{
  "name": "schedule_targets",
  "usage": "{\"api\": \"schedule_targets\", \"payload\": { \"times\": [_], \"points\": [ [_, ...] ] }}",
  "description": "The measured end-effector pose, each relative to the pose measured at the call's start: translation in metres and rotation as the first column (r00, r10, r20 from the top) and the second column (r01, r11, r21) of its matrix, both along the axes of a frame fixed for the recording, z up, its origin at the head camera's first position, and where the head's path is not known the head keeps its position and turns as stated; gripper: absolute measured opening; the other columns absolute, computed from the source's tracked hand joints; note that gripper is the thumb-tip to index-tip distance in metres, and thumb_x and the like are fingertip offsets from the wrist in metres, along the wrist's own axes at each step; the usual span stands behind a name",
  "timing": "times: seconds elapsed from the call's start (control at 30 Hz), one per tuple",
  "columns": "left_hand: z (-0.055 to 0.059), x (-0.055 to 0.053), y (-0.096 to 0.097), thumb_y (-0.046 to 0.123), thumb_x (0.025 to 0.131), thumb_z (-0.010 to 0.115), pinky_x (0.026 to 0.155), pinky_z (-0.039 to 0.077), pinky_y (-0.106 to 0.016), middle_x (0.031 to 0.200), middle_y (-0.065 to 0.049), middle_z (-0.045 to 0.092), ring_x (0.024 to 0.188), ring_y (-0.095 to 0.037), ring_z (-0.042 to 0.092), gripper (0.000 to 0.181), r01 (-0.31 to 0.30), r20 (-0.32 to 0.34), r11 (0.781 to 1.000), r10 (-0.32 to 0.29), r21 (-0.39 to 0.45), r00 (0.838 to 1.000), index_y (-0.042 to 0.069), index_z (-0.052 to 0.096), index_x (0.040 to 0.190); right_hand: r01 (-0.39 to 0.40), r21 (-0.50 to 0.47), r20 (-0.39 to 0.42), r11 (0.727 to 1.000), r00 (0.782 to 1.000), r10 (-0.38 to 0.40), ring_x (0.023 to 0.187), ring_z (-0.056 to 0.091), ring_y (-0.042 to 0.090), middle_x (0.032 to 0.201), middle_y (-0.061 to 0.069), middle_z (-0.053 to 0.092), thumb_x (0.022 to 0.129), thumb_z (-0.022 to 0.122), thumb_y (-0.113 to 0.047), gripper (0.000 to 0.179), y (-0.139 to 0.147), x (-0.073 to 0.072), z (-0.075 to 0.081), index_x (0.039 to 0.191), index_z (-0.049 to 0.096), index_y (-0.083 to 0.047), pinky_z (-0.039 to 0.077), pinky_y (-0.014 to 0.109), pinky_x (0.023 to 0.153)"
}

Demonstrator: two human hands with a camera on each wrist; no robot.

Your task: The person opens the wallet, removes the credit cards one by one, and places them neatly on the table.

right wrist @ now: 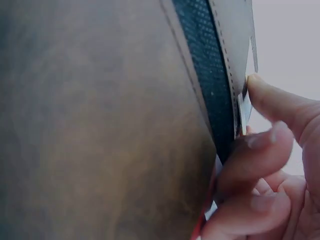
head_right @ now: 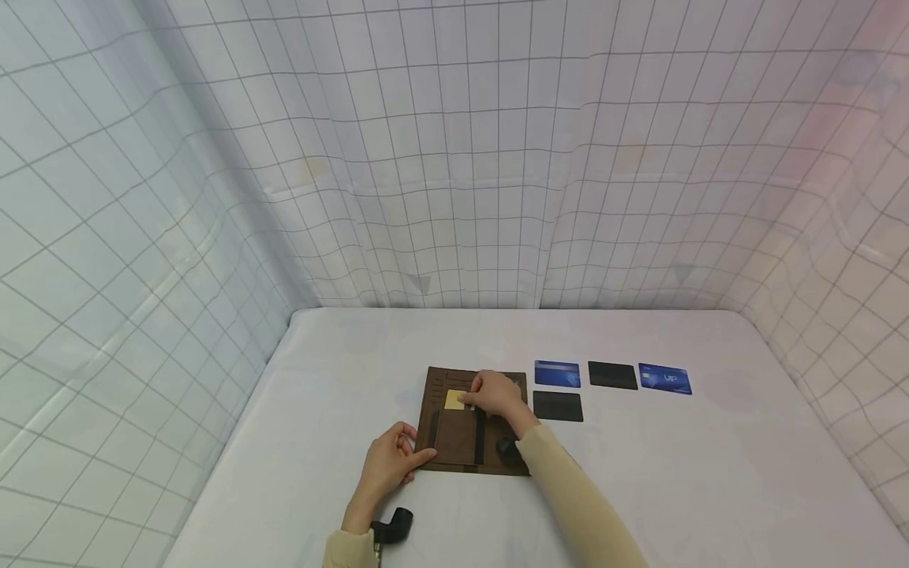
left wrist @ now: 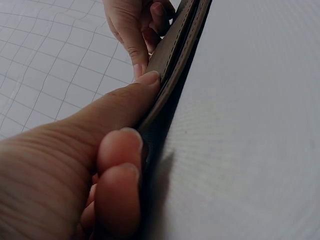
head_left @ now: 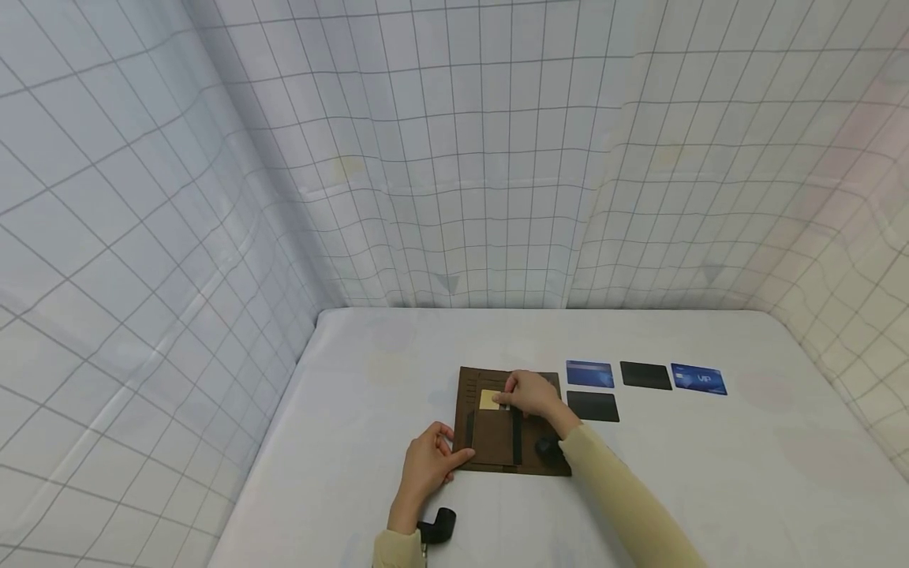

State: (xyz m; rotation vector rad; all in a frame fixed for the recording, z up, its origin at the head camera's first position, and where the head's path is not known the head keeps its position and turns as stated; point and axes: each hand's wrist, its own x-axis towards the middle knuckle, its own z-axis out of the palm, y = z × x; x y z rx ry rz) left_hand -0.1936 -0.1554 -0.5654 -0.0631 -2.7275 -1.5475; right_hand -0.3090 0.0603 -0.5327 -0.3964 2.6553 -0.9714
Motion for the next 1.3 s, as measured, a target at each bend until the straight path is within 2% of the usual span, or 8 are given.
{"api": "schedule_targets", "payload": {
  "times": [0.13,0.27,0.43,0.83,0.93,1.17,1.3],
  "points": [
    [-0.0005,-0.0003,0.0001,0.032,0.076,0.081,0.038,0.039,-0.024,0.057,0.004,0.051,0.034,-0.007,0.049,0.041,0.001,0.000,1.000,-0.001,-0.004,1.000,0.006,0.054,0.094,0.002,-0.041,0.027,0.999,1.000,0.000,0.045,0.053,0.017,0.066,0.002,0.056,0.080,0.076,-0.036,0.034,0.0012,0.0008,0.0021,0.089,0.057,-0.009,0.042,0.031,0.051],
    [-0.0004,-0.0002,0.0004,0.032,0.076,0.080,0.038,0.039,-0.024,0.057,0.005,0.051,0.034,-0.007,0.049,0.041,0.004,0.000,1.000,-0.004,-0.005,1.000,0.006,0.054,0.094,-0.002,-0.037,0.036,0.999,0.999,0.003,0.045,0.053,0.016,0.064,0.002,0.056,0.077,0.079,-0.035,0.036,0.0021,0.0003,0.0035,0.089,0.056,-0.010,0.042,0.031,0.052],
    [0.0005,0.0004,0.0006,0.031,0.076,0.080,0.038,0.039,-0.024,0.057,0.005,0.052,0.034,-0.007,0.049,0.040,0.007,0.003,1.000,-0.007,-0.003,1.000,0.006,0.054,0.094,-0.007,-0.043,0.020,0.999,1.000,0.007,0.046,0.054,0.016,0.064,0.002,0.055,0.079,0.078,-0.032,0.032,0.0024,0.0001,0.0045,0.085,0.056,-0.010,0.041,0.030,0.051],
    [-0.0002,0.0003,0.0005,0.032,0.076,0.080,0.039,0.039,-0.024,0.057,0.005,0.051,0.034,-0.007,0.049,0.040,0.003,0.002,1.000,-0.003,-0.017,1.000,0.007,0.054,0.094,0.038,-0.071,-0.017,0.997,0.999,-0.039,0.050,0.055,0.014,0.070,0.002,0.053,0.081,0.077,-0.029,0.031,0.0023,-0.0043,-0.0012,0.087,0.055,-0.008,0.040,0.029,0.050],
    [-0.0005,0.0001,0.0004,0.031,0.076,0.080,0.039,0.039,-0.024,0.057,0.005,0.051,0.034,-0.007,0.049,0.040,0.003,0.001,1.000,-0.003,-0.016,1.000,0.006,0.054,0.094,0.062,-0.097,-0.026,0.993,0.998,-0.065,0.050,0.055,0.014,0.072,0.002,0.055,0.082,0.076,-0.028,0.030,0.0020,-0.0051,-0.0016,0.088,0.056,-0.006,0.042,0.029,0.048],
    [-0.0011,-0.0001,0.0002,0.031,0.076,0.080,0.039,0.039,-0.024,0.057,0.005,0.051,0.034,-0.007,0.049,0.040,-0.002,-0.002,1.000,0.002,-0.012,1.000,0.006,0.054,0.094,0.163,-0.163,0.025,0.973,0.987,-0.161,0.055,0.055,0.016,0.077,0.005,0.054,0.085,0.073,-0.028,0.029,0.0013,-0.0060,-0.0004,0.095,0.057,-0.005,0.045,0.029,0.046],
    [-0.0017,-0.0002,0.0002,0.032,0.076,0.080,0.039,0.039,-0.024,0.057,0.005,0.051,0.034,-0.007,0.049,0.041,0.000,0.000,1.000,0.000,-0.010,1.000,0.006,0.054,0.094,0.176,-0.204,0.043,0.963,0.984,-0.170,0.054,0.055,0.016,0.078,0.005,0.054,0.086,0.072,-0.027,0.028,0.0034,-0.0071,-0.0024,0.095,0.056,-0.006,0.044,0.028,0.045]
  ]
}}
